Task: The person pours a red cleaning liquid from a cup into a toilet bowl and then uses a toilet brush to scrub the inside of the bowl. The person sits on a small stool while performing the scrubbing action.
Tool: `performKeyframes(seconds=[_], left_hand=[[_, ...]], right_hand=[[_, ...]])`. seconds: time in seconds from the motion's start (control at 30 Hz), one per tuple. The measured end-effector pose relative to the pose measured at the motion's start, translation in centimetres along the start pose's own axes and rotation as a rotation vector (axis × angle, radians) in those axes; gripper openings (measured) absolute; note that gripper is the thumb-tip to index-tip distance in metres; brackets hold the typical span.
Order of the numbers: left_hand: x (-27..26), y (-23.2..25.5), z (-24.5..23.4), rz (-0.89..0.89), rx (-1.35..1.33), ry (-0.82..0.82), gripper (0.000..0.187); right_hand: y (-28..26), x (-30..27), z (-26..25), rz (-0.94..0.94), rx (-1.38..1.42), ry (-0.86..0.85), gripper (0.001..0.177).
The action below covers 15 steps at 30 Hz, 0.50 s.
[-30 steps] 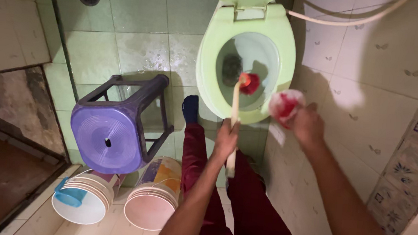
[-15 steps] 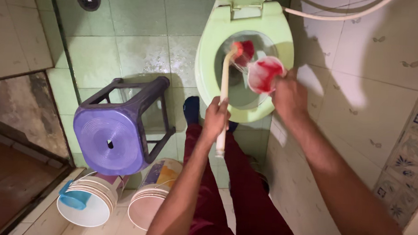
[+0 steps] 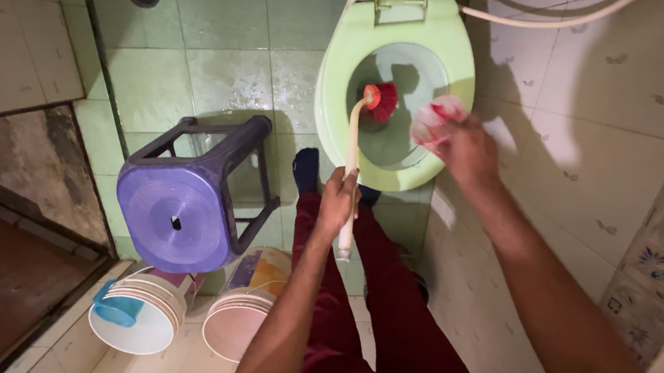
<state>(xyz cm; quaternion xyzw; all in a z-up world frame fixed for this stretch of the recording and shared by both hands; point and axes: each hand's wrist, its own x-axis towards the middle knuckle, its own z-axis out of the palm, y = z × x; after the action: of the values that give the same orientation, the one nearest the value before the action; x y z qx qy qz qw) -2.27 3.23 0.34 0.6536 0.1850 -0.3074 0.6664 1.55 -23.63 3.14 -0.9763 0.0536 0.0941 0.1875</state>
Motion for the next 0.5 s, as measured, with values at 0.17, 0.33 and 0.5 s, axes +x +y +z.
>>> performKeyframes(seconds=[0.17, 0.33, 0.5], left_hand=[[0.0, 0.5, -0.5, 0.060, -0.008, -0.008, 0.029], [-1.1, -0.3, -1.6, 0.025, 0.203, 0.030, 0.028], [-3.0, -1.9, -0.8, -0.206, 0.435, -0.049, 0.030]], right_hand=[[-4.1, 1.9, 1.6, -0.090, -0.176, -0.082, 0.021], [-4.6, -2.0, 3.1, -0.267, -0.130, -0.066, 0.016], [-1.2, -6.6, 3.1, -0.141, -0.085, -0.090, 0.021]])
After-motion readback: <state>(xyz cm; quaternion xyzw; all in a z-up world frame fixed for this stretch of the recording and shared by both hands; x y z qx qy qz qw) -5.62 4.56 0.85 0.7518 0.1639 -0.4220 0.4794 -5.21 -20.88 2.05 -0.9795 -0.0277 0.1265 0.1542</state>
